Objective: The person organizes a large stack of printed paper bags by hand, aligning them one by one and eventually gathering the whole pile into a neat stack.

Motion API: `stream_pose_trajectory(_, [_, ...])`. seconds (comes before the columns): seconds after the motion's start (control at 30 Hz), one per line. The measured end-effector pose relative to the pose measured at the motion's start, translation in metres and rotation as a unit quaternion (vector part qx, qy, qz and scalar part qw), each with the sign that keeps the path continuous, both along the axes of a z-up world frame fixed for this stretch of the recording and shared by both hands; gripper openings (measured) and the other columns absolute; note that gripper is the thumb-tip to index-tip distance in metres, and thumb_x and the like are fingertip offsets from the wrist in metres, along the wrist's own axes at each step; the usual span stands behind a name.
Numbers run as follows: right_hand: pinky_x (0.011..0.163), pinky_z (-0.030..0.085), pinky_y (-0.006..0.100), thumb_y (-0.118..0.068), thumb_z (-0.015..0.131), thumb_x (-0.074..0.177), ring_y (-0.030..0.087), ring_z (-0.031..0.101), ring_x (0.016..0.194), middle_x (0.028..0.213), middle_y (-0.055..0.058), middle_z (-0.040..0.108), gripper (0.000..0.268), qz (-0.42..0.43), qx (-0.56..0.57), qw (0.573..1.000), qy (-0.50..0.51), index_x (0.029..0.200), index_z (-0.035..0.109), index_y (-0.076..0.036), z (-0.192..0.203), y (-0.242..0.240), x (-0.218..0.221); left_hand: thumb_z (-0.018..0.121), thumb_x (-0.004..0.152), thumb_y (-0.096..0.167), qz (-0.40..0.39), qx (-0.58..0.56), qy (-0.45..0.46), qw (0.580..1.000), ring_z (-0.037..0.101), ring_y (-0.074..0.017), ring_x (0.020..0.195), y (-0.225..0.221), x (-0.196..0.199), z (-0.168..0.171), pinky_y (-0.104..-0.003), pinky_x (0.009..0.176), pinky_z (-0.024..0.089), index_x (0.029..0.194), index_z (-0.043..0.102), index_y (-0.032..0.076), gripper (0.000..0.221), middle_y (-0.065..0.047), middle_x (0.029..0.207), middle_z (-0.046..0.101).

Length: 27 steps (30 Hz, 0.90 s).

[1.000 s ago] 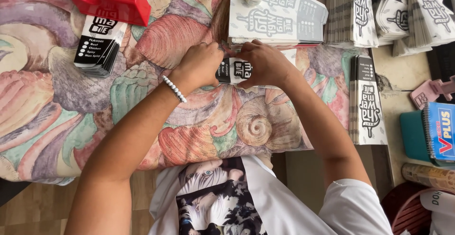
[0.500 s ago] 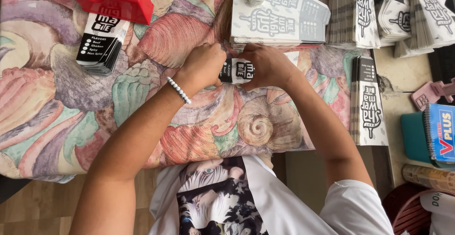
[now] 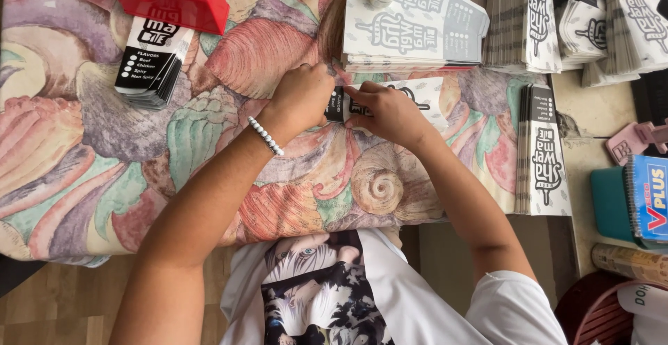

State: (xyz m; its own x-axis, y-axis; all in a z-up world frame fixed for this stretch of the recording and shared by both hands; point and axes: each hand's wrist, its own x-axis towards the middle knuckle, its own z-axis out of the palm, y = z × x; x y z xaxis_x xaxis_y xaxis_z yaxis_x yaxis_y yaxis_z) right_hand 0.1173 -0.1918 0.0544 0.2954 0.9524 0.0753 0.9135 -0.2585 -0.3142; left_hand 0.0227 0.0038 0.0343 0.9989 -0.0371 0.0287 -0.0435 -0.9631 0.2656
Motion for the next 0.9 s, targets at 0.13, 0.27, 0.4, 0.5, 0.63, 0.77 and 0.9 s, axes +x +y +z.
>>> stream_pose_trajectory(0.13, [0.072, 0.059, 0.052, -0.042, 0.081, 0.084, 0.038, 0.071, 0.082, 0.099, 0.011, 0.068, 0.065, 0.000, -0.020, 1.000, 0.002, 0.136, 0.065, -0.006, -0.001, 0.004, 0.001, 0.100, 0.050, 0.017, 0.006, 0.001, 0.000, 1.000, 0.070, -0.0414, 0.089, -0.003, -0.006, 0.005, -0.057, 0.076, 0.061, 0.093, 0.074, -0.006, 0.055, -0.019, 0.091, 0.065])
stream_pose_trajectory(0.27, [0.070, 0.060, 0.054, -0.042, 0.081, 0.082, 0.041, 0.070, 0.082, 0.097, 0.012, 0.067, 0.065, 0.009, -0.033, 0.999, -0.008, 0.133, 0.066, -0.005, -0.004, 0.008, 0.003, 0.094, 0.063, 0.026, -0.006, -0.045, -0.073, 0.996, 0.067, -0.0417, 0.098, -0.009, -0.020, 0.020, -0.057, 0.085, 0.058, 0.112, 0.068, 0.001, 0.061, -0.016, 0.107, 0.060])
stream_pose_trajectory(0.4, [0.065, 0.061, 0.045, -0.031, 0.085, 0.082, 0.033, 0.072, 0.075, 0.090, 0.008, 0.067, 0.048, 0.027, -0.035, 0.999, -0.031, 0.120, 0.074, -0.004, -0.004, 0.011, 0.002, 0.065, 0.093, 0.011, -0.083, -0.049, -0.227, 0.969, 0.067, -0.0350, 0.101, -0.013, -0.029, -0.010, -0.044, 0.088, 0.055, 0.108, 0.067, 0.006, 0.016, -0.010, 0.105, 0.062])
stream_pose_trajectory(0.5, [0.066, 0.059, 0.055, -0.037, 0.082, 0.083, 0.043, 0.070, 0.080, 0.093, 0.015, 0.066, 0.059, 0.032, -0.021, 0.999, -0.008, 0.125, 0.068, 0.001, 0.006, 0.008, 0.001, 0.071, 0.084, 0.012, -0.076, -0.002, -0.231, 0.970, 0.065, -0.0305, 0.107, -0.008, -0.027, -0.051, -0.041, 0.097, 0.052, 0.105, 0.069, 0.005, 0.023, -0.010, 0.110, 0.063])
stream_pose_trajectory(0.63, [0.070, 0.059, 0.055, -0.037, 0.082, 0.083, 0.043, 0.071, 0.083, 0.094, 0.016, 0.067, 0.062, 0.026, -0.015, 1.000, 0.005, 0.130, 0.066, 0.000, 0.015, 0.007, -0.001, 0.070, 0.081, 0.012, -0.080, 0.021, -0.232, 0.969, 0.064, -0.0307, 0.112, -0.007, -0.029, -0.060, -0.041, 0.100, 0.051, 0.111, 0.069, 0.007, 0.030, -0.011, 0.115, 0.063])
stream_pose_trajectory(0.77, [0.079, 0.061, 0.038, -0.040, 0.081, 0.084, 0.029, 0.072, 0.087, 0.096, 0.013, 0.071, 0.069, -0.024, -0.119, 0.992, 0.025, 0.139, 0.062, -0.002, 0.035, 0.002, -0.002, 0.074, 0.081, 0.015, -0.066, 0.012, -0.196, 0.978, 0.064, -0.0310, 0.115, -0.003, -0.026, -0.081, -0.042, 0.104, 0.048, 0.115, 0.067, 0.013, 0.035, -0.010, 0.117, 0.063])
stream_pose_trajectory(0.9, [0.084, 0.060, 0.040, -0.048, 0.080, 0.082, 0.029, 0.071, 0.091, 0.100, 0.016, 0.071, 0.086, -0.045, -0.180, 0.982, 0.021, 0.149, 0.052, -0.002, 0.044, -0.010, 0.011, 0.080, 0.080, 0.009, -0.073, -0.019, -0.172, 0.982, 0.062, -0.0337, 0.120, -0.005, -0.036, -0.053, -0.044, 0.108, 0.046, 0.117, 0.068, 0.011, 0.039, -0.014, 0.120, 0.063])
